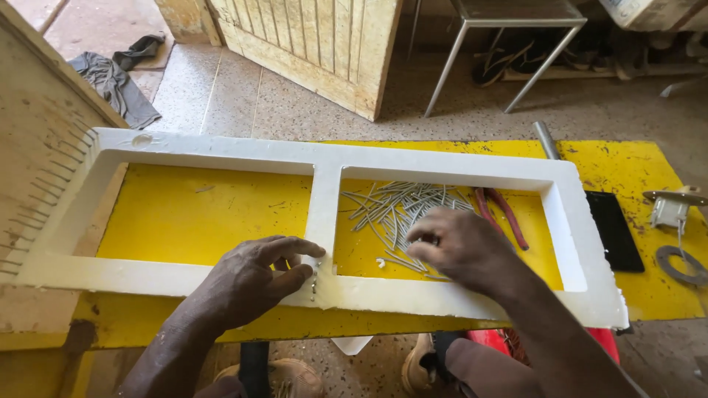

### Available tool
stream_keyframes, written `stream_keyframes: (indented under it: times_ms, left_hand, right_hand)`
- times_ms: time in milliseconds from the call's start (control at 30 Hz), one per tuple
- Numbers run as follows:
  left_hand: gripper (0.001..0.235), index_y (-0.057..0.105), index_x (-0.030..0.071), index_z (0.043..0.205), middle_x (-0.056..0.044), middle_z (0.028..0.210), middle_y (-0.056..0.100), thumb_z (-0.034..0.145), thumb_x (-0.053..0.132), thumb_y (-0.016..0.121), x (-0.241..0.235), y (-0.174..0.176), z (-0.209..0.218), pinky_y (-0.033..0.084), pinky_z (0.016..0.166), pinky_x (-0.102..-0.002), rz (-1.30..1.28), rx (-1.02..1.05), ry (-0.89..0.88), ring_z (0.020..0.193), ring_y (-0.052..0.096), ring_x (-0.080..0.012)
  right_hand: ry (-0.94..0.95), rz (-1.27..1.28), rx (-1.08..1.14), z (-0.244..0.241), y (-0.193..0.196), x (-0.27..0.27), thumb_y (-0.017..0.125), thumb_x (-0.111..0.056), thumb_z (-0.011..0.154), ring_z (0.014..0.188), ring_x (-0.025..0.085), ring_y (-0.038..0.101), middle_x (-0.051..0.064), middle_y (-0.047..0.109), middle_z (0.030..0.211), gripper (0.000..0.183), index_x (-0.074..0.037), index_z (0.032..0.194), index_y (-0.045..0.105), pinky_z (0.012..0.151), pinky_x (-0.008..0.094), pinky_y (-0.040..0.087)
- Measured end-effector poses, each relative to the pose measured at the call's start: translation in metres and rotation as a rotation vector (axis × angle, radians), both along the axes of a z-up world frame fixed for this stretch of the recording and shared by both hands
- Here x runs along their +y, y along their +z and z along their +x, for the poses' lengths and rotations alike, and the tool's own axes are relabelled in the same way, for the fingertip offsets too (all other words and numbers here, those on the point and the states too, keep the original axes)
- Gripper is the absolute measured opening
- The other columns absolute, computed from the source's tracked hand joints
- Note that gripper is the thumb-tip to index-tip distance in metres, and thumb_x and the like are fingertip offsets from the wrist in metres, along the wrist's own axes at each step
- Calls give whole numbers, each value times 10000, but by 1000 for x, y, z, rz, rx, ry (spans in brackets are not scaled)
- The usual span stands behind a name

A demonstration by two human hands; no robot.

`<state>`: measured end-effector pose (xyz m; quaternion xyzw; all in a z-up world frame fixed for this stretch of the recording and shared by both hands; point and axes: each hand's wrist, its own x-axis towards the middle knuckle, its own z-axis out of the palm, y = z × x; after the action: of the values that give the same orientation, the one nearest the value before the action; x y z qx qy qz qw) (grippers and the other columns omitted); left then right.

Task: Inserting small metal pins into a foam frame at regular intervals

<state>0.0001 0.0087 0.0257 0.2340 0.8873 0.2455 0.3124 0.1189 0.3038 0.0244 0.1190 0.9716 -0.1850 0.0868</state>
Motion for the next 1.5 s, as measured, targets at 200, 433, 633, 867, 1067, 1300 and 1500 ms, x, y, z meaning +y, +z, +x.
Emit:
stream_keyframes:
  times_ms: [200,433,633,867,1067,1300,1500]
  left_hand:
    - [306,823,439,1223,14,1052,823,942,384,715,-2,-12,-1,657,772,-339,51,28,-12,926,803,-141]
    - [636,667,422,1457,7,1144,827,846,259,604,-14,-16,-1,618,908,-426,96,168,-132,1088,714,-225]
    - [650,616,442,1485,58,1568,579,837,445,566,-22,-19,12,492,1043,-556,98,170,-283,1274,543,-296]
    - [949,609,363,1493,-18,1341,722,659,649,958,1,-23,27,429,977,-441,88,427,-297,1037,697,-192]
    - [723,662,355,1448,-3,1391,726,791,574,867,-15,-21,10,453,958,-431,174,432,-311,1019,690,-190]
    - [713,692,447,1404,95,1410,711,735,574,903,-42,-2,-1,548,993,-458,94,397,-224,1099,647,-268]
    - [733,704,480,1385,114,1426,704,698,519,955,-45,-4,-2,540,1067,-469,68,338,-177,1225,634,-252]
  right_hand:
    - [42,2,-224,-19,-19,-30,684,-344,968,955,150,709,-90,767,1157,183,-262,1005,843,915,377,577]
    - [10,-82,292,-11,-14,-37,703,-275,917,663,208,671,-10,741,887,157,-148,950,789,656,391,562]
    - [281,-726,168,48,23,-88,777,-155,879,542,91,602,-4,795,725,106,-83,844,846,501,244,503]
    - [449,-298,260,74,-44,-126,730,-345,930,893,276,732,55,762,1163,311,-118,1136,779,748,403,598]
    - [424,-233,434,86,-55,-144,740,-369,943,1210,323,645,94,700,1324,389,-76,1197,758,961,445,533]
    - [453,-28,371,72,-76,-157,758,-659,862,1528,458,323,291,405,1624,1042,73,1514,403,1248,561,212]
    - [244,-84,300,38,-69,-155,729,-723,853,1261,470,589,251,601,1455,1018,3,1523,482,1005,574,445]
